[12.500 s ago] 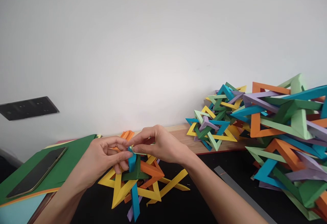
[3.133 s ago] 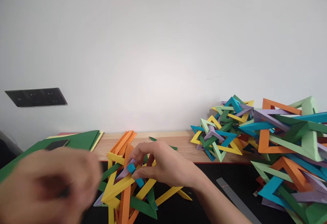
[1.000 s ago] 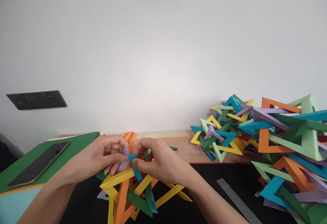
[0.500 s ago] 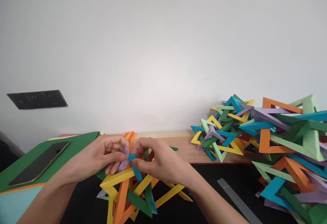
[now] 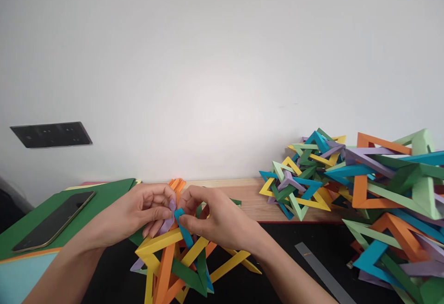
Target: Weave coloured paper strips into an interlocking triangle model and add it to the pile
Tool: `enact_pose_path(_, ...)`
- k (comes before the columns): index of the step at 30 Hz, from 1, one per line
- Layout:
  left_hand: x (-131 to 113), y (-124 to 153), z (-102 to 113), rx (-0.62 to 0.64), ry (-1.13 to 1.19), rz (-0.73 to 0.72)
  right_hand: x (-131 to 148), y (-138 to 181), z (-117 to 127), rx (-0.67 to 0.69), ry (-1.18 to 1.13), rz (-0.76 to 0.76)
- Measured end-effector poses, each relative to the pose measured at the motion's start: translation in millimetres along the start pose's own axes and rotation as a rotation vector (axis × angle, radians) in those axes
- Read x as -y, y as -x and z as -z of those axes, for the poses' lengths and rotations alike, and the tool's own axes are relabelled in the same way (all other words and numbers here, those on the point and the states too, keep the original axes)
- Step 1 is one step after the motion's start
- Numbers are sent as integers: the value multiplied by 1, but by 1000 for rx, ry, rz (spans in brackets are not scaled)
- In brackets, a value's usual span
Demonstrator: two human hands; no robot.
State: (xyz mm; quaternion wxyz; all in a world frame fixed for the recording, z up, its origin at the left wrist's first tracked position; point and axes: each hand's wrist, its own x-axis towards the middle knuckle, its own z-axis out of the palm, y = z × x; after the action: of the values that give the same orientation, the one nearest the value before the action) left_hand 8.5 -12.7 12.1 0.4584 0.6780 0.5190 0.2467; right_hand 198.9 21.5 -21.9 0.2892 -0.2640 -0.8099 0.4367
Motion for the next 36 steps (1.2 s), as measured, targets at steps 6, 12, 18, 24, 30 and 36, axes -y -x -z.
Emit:
enact_pose_path(6,1,1,0,7,-2,-7,0,1,-1,-1,5,-4)
enact_pose_path(12,2,2,2,23,-1,-14,1,1,0,-3,17,-3)
enact_pose_path(18,3,2,1,23,4,-22,1,1,0,-8,35,-20)
enact_pose_path(24,3,2,2,18,4,-22,0,1,0,-12,41,-25)
enact_pose_path(30,-3,4,-3,-14,-4,15,-1,0,0,5,-1,-50)
enact_pose_path(36,-7,4,-6,-45,-13,58,-2,0,1,12,-69,-71)
